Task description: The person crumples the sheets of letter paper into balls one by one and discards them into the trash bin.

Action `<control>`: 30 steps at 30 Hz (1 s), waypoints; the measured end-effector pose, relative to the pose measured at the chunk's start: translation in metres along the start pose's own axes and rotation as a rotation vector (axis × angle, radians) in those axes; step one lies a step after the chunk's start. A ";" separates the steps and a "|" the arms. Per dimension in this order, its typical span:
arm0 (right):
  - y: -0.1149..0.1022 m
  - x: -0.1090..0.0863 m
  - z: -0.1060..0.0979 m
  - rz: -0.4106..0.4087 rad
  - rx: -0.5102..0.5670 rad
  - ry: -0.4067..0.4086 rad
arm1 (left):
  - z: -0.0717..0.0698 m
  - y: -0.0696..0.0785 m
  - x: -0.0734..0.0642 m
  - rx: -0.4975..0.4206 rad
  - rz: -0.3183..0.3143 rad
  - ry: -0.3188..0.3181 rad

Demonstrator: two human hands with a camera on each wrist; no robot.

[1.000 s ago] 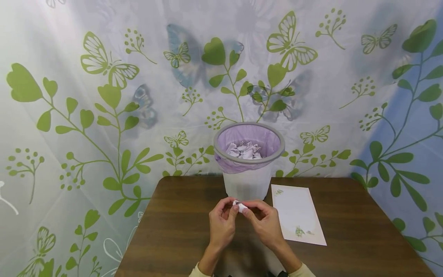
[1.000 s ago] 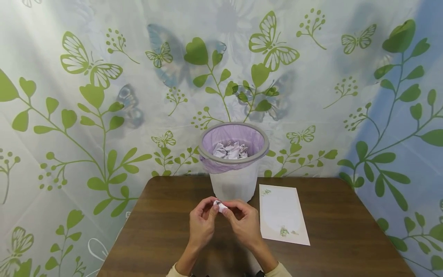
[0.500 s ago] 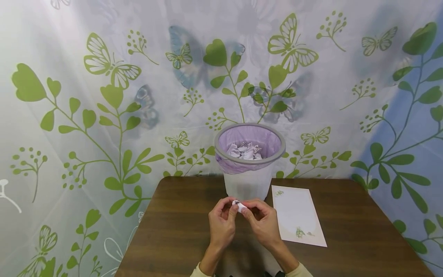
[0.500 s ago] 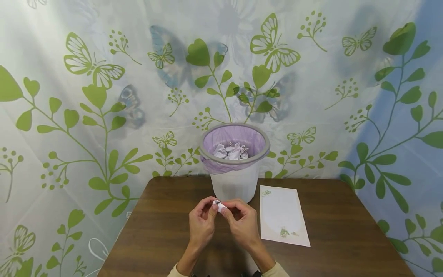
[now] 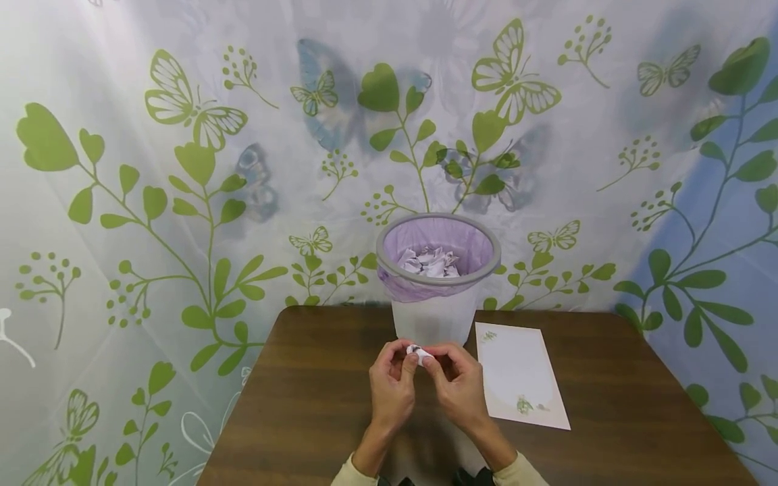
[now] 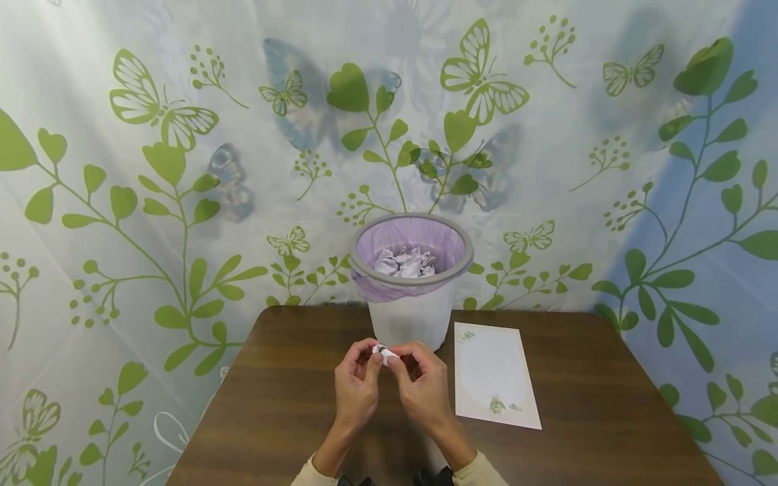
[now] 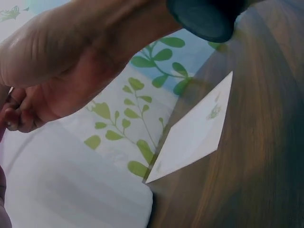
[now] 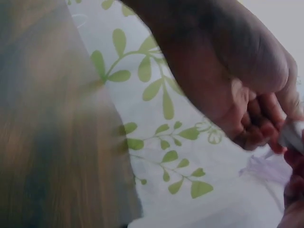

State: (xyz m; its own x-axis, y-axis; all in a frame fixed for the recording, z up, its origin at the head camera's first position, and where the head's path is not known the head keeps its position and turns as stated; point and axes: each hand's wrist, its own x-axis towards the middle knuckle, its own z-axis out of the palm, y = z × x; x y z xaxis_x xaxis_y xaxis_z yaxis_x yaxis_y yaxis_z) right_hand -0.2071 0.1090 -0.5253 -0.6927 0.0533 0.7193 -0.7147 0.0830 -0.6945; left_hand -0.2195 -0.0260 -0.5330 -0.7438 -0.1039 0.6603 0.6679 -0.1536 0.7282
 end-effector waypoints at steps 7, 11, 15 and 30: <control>0.000 0.009 -0.006 -0.052 -0.104 -0.068 | -0.003 0.001 0.000 0.026 -0.128 0.045; -0.001 0.011 -0.011 -0.104 -0.102 -0.079 | -0.001 0.006 0.002 0.028 -0.196 0.042; -0.004 0.012 -0.014 -0.093 -0.053 -0.119 | 0.000 0.012 0.004 0.024 -0.229 0.033; -0.009 0.004 -0.014 0.018 -0.061 -0.106 | 0.005 0.013 0.001 0.159 -0.085 -0.036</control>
State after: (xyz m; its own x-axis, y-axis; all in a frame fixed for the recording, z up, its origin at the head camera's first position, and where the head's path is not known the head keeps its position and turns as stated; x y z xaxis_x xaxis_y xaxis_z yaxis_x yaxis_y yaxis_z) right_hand -0.2022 0.1224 -0.5160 -0.7140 -0.0501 0.6983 -0.6971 0.1433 -0.7025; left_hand -0.2116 -0.0233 -0.5216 -0.7984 -0.0613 0.5990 0.6003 -0.0024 0.7998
